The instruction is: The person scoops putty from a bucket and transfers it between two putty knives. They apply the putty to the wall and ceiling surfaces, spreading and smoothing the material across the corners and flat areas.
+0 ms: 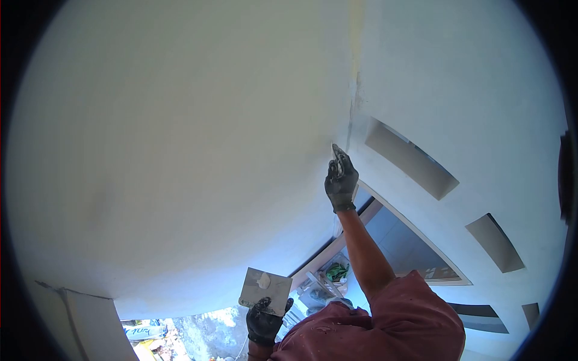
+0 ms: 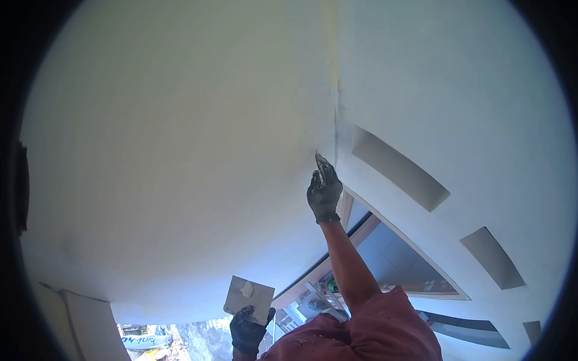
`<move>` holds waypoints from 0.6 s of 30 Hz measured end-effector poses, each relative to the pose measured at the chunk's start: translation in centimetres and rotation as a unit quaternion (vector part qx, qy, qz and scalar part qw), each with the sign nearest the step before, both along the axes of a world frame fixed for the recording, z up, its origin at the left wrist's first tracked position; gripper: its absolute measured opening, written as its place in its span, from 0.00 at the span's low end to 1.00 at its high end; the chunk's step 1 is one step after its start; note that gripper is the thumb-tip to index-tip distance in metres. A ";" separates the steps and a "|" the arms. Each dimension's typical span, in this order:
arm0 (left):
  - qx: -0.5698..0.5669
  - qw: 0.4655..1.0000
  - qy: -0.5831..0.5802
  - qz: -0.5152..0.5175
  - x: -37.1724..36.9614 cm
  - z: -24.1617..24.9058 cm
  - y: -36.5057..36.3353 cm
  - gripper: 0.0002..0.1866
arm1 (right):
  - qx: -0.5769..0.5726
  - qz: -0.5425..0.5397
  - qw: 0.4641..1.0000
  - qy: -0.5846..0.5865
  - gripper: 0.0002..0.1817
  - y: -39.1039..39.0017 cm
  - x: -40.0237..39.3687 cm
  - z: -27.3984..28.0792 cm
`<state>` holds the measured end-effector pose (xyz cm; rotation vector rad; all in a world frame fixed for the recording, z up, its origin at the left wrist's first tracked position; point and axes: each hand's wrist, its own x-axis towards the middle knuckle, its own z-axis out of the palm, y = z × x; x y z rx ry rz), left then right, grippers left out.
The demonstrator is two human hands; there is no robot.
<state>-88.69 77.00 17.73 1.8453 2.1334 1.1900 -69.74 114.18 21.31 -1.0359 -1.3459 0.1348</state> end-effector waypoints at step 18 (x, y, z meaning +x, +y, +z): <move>-0.034 0.647 -0.762 0.012 1.9 4.3 1.3 0.27 | -0.091 0.115 0.986 0.081 0.19 -2.0 1.5 -7.3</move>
